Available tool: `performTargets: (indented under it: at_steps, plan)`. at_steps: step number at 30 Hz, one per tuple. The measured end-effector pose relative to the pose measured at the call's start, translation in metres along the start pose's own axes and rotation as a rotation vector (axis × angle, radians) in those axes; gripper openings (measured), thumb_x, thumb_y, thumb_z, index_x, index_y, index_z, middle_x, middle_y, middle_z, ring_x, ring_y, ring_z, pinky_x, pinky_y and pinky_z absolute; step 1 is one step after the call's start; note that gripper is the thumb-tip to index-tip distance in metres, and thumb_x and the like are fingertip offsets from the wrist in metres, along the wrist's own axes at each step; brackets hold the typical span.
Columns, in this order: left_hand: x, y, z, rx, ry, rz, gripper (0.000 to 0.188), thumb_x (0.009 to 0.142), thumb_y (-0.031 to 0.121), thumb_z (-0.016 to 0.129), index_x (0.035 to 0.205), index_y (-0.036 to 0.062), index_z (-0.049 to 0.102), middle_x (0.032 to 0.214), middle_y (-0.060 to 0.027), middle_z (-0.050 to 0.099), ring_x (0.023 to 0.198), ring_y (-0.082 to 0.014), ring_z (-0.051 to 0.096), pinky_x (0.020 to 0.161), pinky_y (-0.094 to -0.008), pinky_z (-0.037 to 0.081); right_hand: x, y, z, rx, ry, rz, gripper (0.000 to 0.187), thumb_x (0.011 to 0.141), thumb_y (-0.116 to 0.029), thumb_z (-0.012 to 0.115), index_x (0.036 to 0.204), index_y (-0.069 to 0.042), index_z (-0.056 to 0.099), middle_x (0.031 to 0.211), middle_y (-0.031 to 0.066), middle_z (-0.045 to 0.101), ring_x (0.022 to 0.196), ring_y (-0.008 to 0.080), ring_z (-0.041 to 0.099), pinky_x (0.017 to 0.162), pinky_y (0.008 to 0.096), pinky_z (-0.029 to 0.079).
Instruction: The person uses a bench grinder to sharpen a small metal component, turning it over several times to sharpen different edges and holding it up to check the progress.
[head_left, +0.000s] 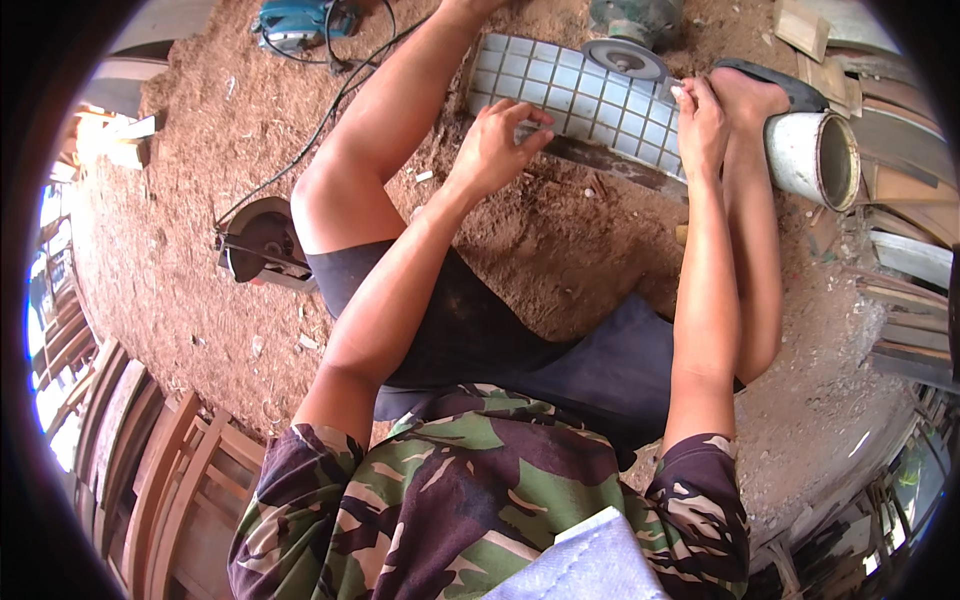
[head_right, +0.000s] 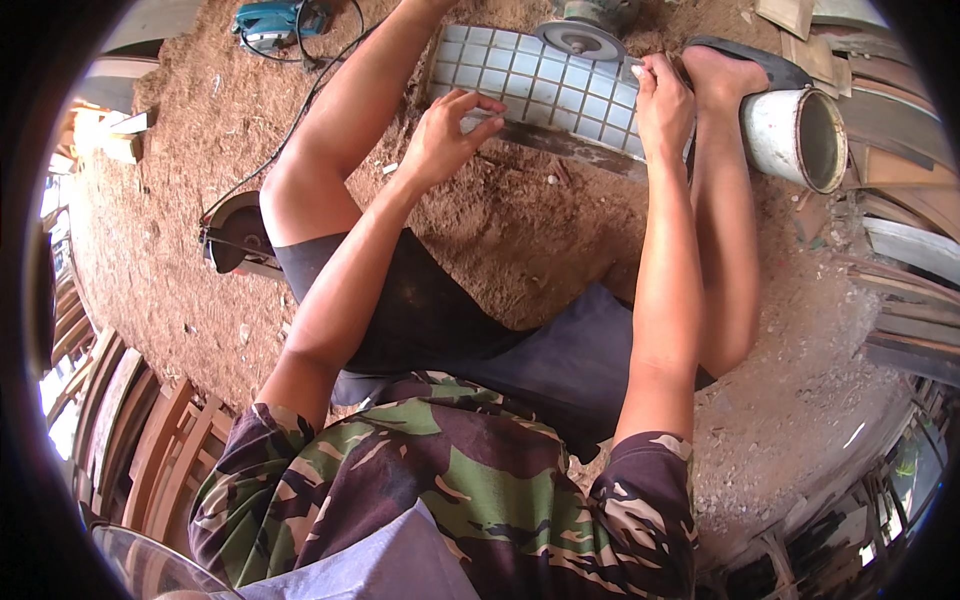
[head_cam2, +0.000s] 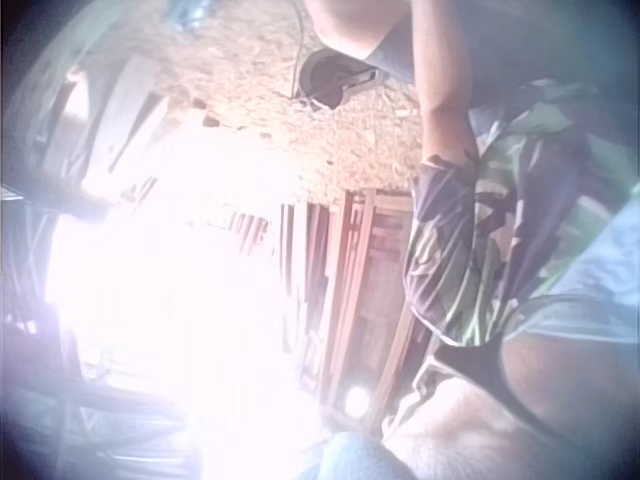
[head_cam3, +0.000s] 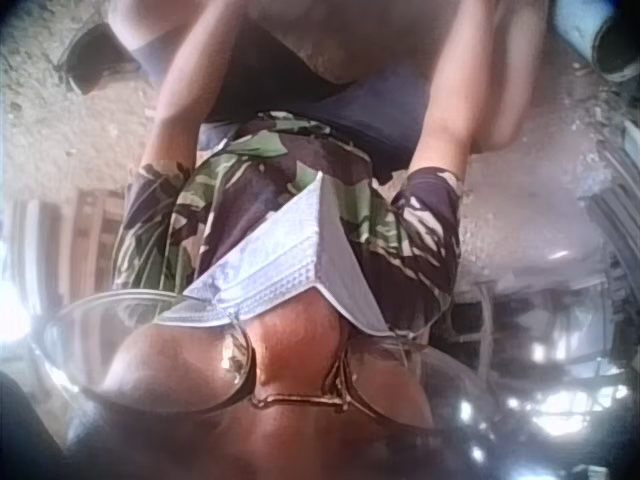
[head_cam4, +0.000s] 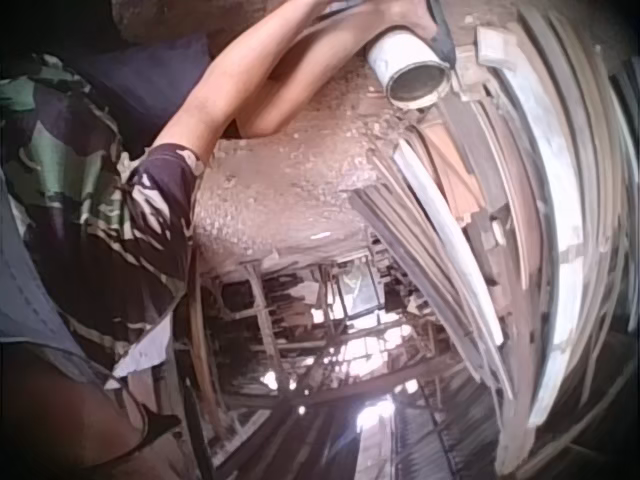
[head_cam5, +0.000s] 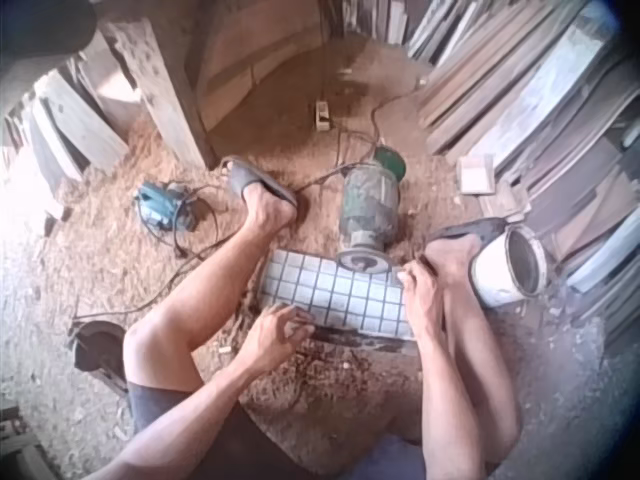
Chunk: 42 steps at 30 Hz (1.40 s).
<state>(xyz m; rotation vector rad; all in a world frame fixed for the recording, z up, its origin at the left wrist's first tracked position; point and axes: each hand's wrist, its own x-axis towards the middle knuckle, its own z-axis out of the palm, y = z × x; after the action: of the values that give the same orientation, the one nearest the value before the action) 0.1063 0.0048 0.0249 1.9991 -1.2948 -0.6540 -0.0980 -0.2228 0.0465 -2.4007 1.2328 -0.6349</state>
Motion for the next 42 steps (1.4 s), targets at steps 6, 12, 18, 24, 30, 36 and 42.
performTargets:
  at_steps: [6, 12, 18, 24, 30, 36, 42]
  plan:
    - [-0.001, 0.032, -0.003, -0.278, -0.107, -0.112, 0.029, 0.099, 0.032, 0.073, 0.116, 0.0096, 0.077, 0.114, -0.0151, 0.075, 0.105, -0.0283, 0.070, 0.094, -0.0428, 0.054, -0.026, 0.001, -0.016, 0.017, 0.261, -0.342, 0.007, 0.095, -0.011, 0.072, 0.099, -0.007, 0.069, 0.095, 0.0118, 0.073, 0.089, 0.0340, 0.070, 0.076, 0.0430, 0.055]
    - [-0.032, 0.114, -0.014, -1.046, -0.126, -0.013, 0.030, 0.106, 0.028, 0.066, 0.117, 0.0007, 0.072, 0.104, 0.0008, 0.073, 0.096, -0.0054, 0.061, 0.089, -0.0259, 0.049, -0.083, -0.093, -0.079, -0.232, 0.453, -0.862, 0.012, 0.087, -0.008, 0.078, 0.097, -0.013, 0.078, 0.103, 0.0006, 0.073, 0.091, 0.0181, 0.069, 0.094, 0.0401, 0.055]
    - [-0.060, 0.141, -0.032, -1.275, -0.090, -0.031, 0.011, 0.102, 0.010, 0.071, 0.109, 0.0021, 0.070, 0.103, -0.0008, 0.073, 0.096, -0.0061, 0.063, 0.091, -0.0254, 0.050, -0.109, -0.117, -0.111, -0.238, 0.495, -0.885, 0.019, 0.084, -0.010, 0.082, 0.101, -0.019, 0.080, 0.108, -0.0024, 0.071, 0.100, 0.0168, 0.065, 0.104, 0.0419, 0.049]
    - [-0.082, 0.149, -0.043, -1.271, -0.134, -0.026, 0.012, 0.103, 0.010, 0.069, 0.109, 0.0009, 0.072, 0.104, -0.0041, 0.075, 0.099, -0.0087, 0.066, 0.096, -0.0277, 0.051, -0.115, -0.137, -0.137, 0.063, 0.439, -0.768, 0.055, 0.073, -0.006, 0.087, 0.124, -0.014, 0.070, 0.121, 0.0070, 0.062, 0.115, 0.0269, 0.060, 0.103, 0.0451, 0.049]
    - [-0.095, 0.161, -0.049, -1.305, -0.155, 0.007, 0.012, 0.102, 0.011, 0.070, 0.108, -0.0002, 0.073, 0.102, -0.0057, 0.075, 0.096, -0.0092, 0.066, 0.092, -0.0281, 0.052, -0.127, -0.151, -0.157, 0.654, 0.222, -0.484, 0.081, 0.072, 0.000, 0.080, 0.145, 0.001, 0.046, 0.131, 0.0166, 0.056, 0.118, 0.0290, 0.057, 0.102, 0.0430, 0.050]
    - [-0.098, 0.164, -0.054, -1.199, -0.118, 0.017, 0.012, 0.101, 0.011, 0.072, 0.105, -0.0005, 0.074, 0.099, -0.0043, 0.075, 0.093, -0.0077, 0.065, 0.087, -0.0257, 0.051, -0.129, -0.162, -0.164, 0.912, 0.065, -0.096, 0.059, 0.084, -0.010, 0.088, 0.133, 0.004, 0.058, 0.115, 0.0103, 0.066, 0.088, 0.0121, 0.064, 0.086, 0.0285, 0.054]
    - [-0.087, 0.159, -0.046, -0.960, -0.099, 0.024, 0.017, 0.103, 0.014, 0.070, 0.107, -0.0011, 0.076, 0.102, -0.0039, 0.076, 0.093, -0.0068, 0.064, 0.087, -0.0252, 0.051, -0.117, -0.148, -0.167, 1.051, -0.103, 0.180, 0.014, 0.097, -0.010, 0.077, 0.102, 0.002, 0.073, 0.089, 0.0018, 0.071, 0.076, 0.0060, 0.063, 0.069, 0.0212, 0.053]
